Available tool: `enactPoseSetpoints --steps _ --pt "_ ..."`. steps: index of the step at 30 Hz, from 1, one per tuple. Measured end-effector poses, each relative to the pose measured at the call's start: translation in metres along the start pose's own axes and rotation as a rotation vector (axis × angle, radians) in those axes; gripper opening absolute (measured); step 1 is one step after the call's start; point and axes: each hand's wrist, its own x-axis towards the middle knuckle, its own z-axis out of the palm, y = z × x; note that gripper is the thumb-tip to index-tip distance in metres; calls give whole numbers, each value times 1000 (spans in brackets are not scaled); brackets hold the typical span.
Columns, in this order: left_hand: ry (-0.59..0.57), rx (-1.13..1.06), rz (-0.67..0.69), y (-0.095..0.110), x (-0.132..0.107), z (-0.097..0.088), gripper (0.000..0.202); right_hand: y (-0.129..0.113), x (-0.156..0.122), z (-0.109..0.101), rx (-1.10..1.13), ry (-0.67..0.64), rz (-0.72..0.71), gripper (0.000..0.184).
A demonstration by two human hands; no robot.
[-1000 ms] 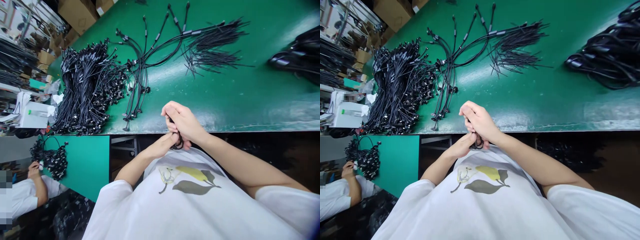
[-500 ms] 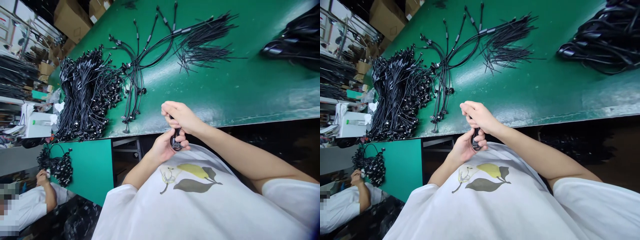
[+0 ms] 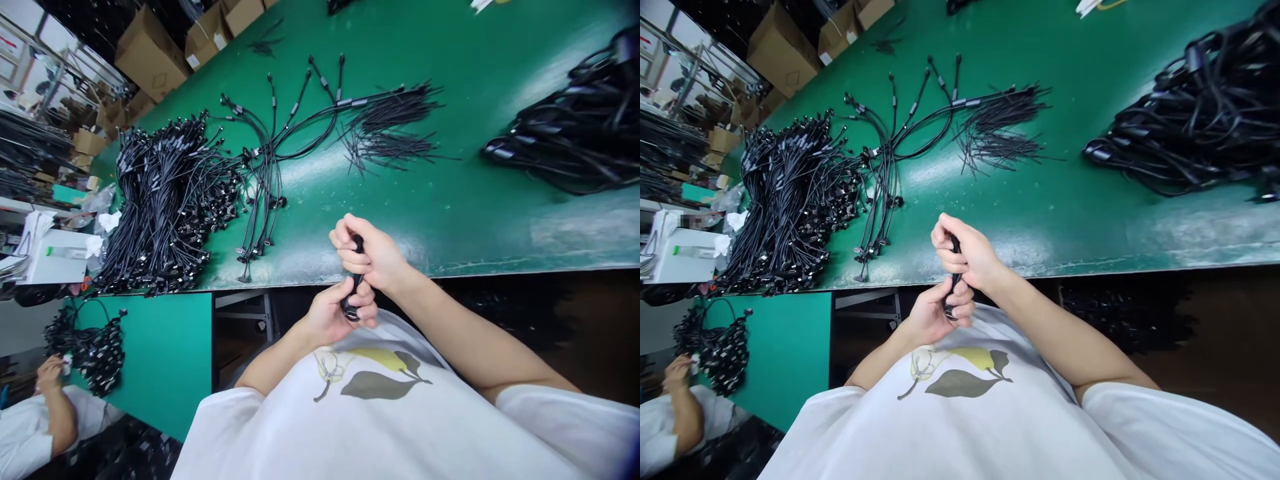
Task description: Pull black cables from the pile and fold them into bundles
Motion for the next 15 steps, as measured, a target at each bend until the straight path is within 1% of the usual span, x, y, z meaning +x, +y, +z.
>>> enactPoseSetpoints --steps 2,3,4,5,6,7,8,9,10,12,15 --pt "20 -31 145 8 3 2 25 3 -4 -5 -282 53 -187 36" --pt "41 -63 228 13 3 2 24 5 -8 -8 -471 47 -296 45" --pt "70 -96 303 19 4 2 23 9 -12 -11 -674 3 -391 64" --pt "108 -119 360 25 5 2 22 13 -16 -15 -872 -72 -457 83" --pt "157 -127 395 30 6 2 22 18 -21 -18 -1040 -152 -496 96" --pt "213 -121 407 33 7 1 22 24 -24 -21 -1166 -218 -518 98" --pt "267 -107 401 36 8 1 23 29 -27 -23 -1240 -261 -529 93" --pt "314 -95 393 37 9 0 25 35 -29 -24 -1273 -273 -542 84" --pt "347 -87 382 37 11 0 28 40 -29 -24 -1277 -259 -561 76" --pt "371 -91 370 36 13 1 29 47 -28 -23 -1264 -221 -610 67" --pt "381 -87 383 34 13 1 23 51 -25 -18 -1277 -195 -664 59"
